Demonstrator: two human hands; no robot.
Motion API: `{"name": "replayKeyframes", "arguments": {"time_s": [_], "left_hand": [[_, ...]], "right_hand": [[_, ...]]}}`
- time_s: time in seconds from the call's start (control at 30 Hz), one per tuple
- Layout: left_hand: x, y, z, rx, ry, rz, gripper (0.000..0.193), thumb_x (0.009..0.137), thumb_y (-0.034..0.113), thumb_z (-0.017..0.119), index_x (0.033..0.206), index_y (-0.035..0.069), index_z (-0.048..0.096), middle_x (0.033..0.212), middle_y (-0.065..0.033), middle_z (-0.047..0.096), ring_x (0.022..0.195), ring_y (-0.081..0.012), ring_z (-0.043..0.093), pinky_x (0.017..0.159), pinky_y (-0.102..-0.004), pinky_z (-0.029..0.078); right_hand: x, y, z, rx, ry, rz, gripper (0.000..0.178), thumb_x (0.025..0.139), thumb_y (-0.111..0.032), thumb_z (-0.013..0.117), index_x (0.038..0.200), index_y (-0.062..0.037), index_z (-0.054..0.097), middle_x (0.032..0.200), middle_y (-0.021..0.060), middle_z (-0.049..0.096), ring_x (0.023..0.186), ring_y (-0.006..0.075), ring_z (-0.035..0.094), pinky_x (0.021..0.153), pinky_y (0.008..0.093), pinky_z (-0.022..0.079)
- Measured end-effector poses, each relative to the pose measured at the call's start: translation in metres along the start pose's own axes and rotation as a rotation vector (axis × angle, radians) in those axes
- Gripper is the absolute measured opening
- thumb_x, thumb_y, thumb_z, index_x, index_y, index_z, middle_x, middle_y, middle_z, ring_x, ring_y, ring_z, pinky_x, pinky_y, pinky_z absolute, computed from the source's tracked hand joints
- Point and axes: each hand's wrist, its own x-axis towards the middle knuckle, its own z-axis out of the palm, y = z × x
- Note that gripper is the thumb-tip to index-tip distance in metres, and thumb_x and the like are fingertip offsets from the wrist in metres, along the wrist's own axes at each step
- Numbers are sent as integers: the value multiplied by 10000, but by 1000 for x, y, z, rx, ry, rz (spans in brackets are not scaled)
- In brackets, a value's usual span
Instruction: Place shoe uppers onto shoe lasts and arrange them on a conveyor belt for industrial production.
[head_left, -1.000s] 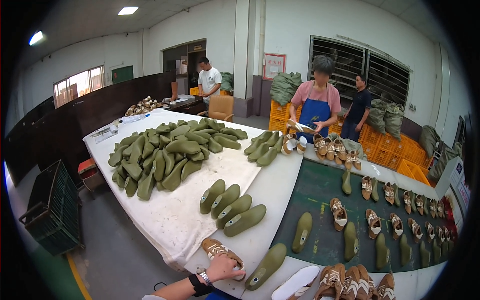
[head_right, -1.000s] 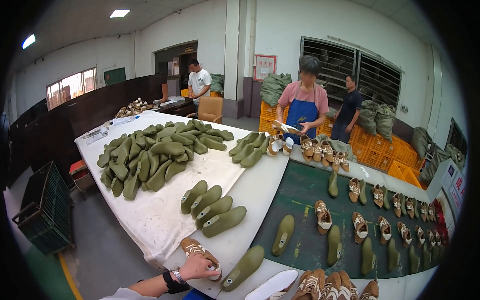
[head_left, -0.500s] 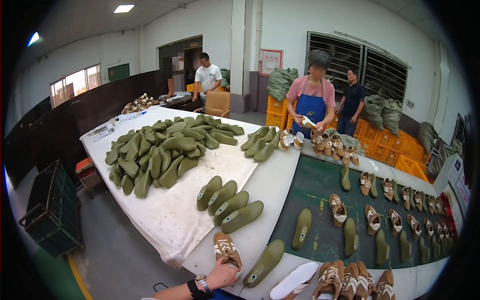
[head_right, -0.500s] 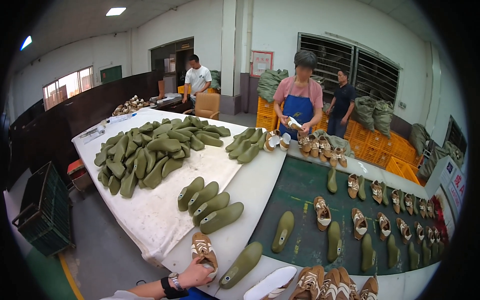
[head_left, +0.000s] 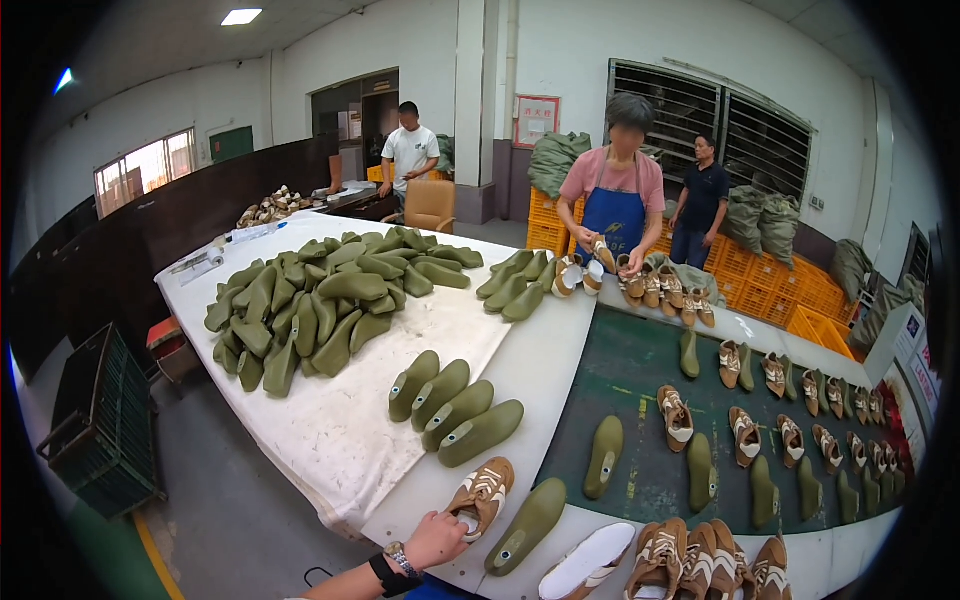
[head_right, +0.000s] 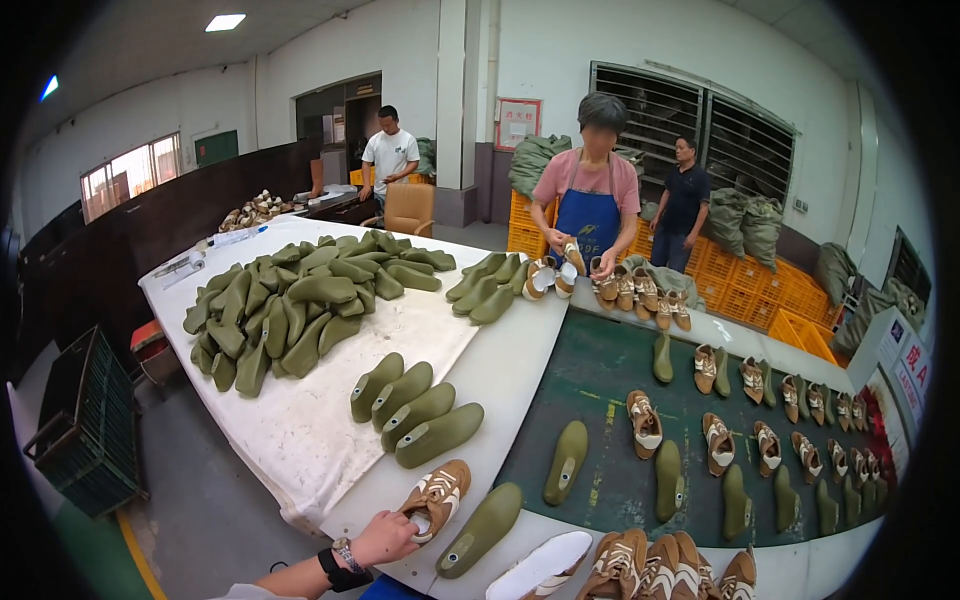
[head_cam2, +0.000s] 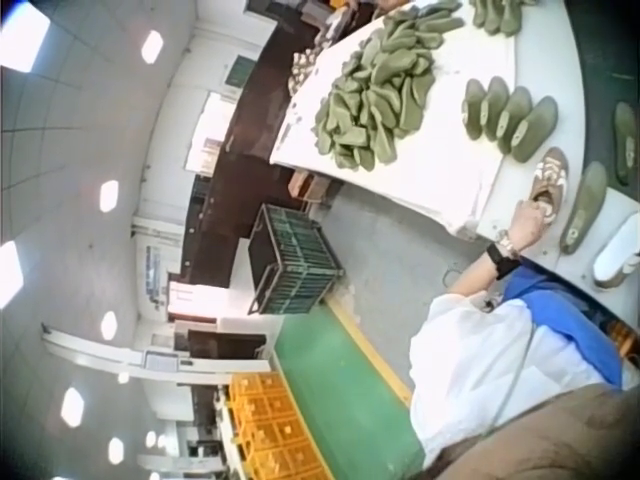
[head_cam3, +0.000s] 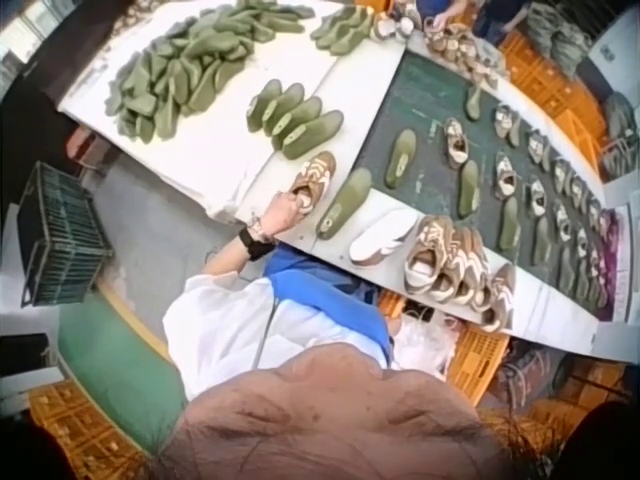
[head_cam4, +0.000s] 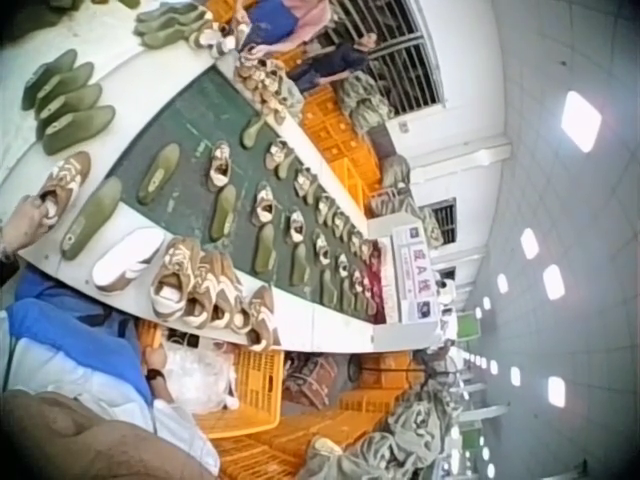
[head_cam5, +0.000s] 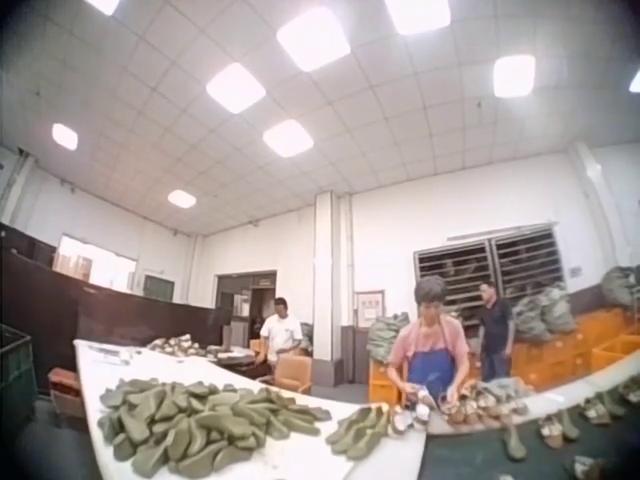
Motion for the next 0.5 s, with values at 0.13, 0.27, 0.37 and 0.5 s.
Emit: {"name": "replayKeyframes", "arguments": {"time_s": [0.13,0.27,0.37,0.5], "left_hand": [[2,-1,9,-33,36,15,217,744,262,663,880,108,593,813,-64,586,894,-246,570,782,-403,436],[3,3,6,-6,58,26,235,740,266,670,888,105,584,822,-67,590,880,-255,571,775,-390,441],[2,4,6,7,60,22,240,738,265,674,882,100,574,833,-74,593,881,-266,574,778,-387,447],[-1,3,11,31,69,18,239,731,255,676,879,101,569,837,-70,588,885,-260,570,769,-382,445]], "right_hand": [[0,-1,-3,6,-81,39,345,691,-268,581,922,-19,640,734,244,633,696,416,621,646,483,501],[5,0,-5,-197,469,-435,351,691,-266,579,934,-20,639,741,243,634,707,415,622,658,482,502],[3,-6,-8,-183,493,-437,359,691,-266,579,953,-27,637,753,240,637,718,413,623,671,479,503],[-8,-15,-12,33,-8,41,374,692,-265,578,987,-41,633,773,237,641,734,411,624,687,473,506]]}}
